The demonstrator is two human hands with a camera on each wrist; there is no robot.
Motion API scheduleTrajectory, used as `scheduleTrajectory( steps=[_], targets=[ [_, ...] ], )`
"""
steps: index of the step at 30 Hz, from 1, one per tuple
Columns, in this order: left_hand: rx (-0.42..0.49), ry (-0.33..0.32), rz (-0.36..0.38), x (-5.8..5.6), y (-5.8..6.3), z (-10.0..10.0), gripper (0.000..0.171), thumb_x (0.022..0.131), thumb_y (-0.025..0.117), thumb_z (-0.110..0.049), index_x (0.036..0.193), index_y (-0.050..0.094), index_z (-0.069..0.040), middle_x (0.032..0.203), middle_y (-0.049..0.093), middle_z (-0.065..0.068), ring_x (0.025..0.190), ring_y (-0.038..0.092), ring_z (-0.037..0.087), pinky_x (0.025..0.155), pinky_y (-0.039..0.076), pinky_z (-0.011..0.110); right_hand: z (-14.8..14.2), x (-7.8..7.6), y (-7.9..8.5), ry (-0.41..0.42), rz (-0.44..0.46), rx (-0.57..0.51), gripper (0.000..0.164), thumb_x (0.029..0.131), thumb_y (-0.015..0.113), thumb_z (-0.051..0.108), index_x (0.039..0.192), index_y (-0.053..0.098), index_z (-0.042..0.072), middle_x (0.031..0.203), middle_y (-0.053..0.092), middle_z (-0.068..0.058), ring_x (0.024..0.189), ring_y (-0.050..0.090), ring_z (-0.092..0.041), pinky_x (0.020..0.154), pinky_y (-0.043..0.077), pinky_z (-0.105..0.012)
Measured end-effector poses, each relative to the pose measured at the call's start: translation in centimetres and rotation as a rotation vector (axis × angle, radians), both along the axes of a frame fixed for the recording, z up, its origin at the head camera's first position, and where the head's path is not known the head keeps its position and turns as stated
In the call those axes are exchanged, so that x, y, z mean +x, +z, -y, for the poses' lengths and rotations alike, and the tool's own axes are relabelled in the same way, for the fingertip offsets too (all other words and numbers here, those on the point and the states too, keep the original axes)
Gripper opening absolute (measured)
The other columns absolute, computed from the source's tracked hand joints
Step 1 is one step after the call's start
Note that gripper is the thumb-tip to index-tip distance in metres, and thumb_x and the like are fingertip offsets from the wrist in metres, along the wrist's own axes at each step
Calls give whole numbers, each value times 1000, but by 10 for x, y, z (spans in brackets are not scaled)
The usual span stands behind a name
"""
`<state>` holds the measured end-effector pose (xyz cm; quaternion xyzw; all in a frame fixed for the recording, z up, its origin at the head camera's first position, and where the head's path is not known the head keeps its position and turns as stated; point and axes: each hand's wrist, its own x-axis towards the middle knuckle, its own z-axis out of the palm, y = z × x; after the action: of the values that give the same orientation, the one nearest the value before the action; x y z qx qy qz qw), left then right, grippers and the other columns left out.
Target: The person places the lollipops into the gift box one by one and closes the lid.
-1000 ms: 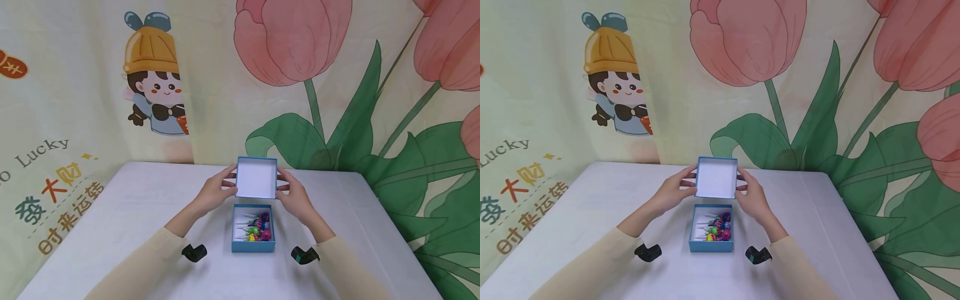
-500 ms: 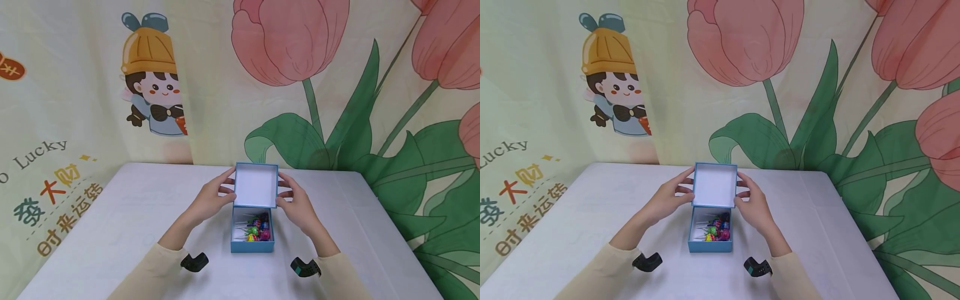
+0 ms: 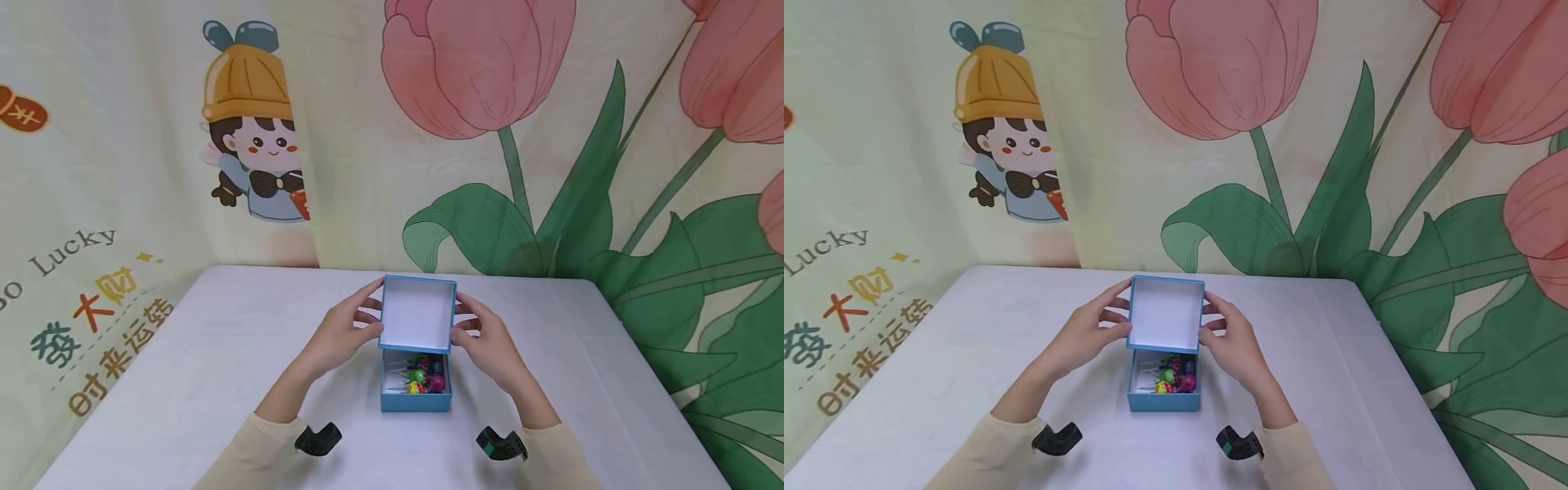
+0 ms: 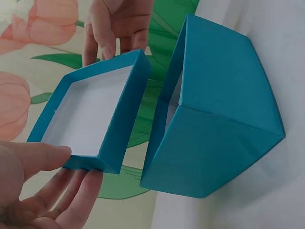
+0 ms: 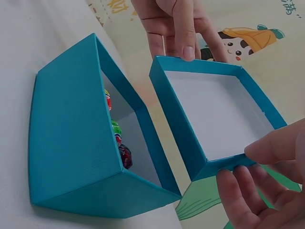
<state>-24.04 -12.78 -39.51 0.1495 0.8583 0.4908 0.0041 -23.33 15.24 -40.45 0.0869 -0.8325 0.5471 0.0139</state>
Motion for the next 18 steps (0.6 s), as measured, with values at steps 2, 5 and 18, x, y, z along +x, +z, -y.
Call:
scheduleTrajectory(
  steps=[2,5,18],
  targets=[
    [-2,8,-4,2,0,-1,79,100,74,-11,166,36,-33,139,65,9,114,68,23,96,61,40,0,1,2,-3,1,9,66,100,70,6,161,45,15,140,61,-11,111,65,-27,85,63,-34],
    [-4,15,-15,4,2,-3,78,100,75,-13,165,37,-35,137,65,8,113,69,23,95,61,40,-2,2,3,-7,-4,14,66,100,70,6,161,45,16,140,61,-11,111,65,-27,85,63,-35],
    [-8,32,-57,8,-3,-7,76,100,75,-14,164,39,-35,134,67,8,110,71,23,90,63,40,-5,1,-5,-12,-9,-5,64,100,70,5,159,47,16,139,62,-11,108,64,-27,85,63,-34]
  ],
)
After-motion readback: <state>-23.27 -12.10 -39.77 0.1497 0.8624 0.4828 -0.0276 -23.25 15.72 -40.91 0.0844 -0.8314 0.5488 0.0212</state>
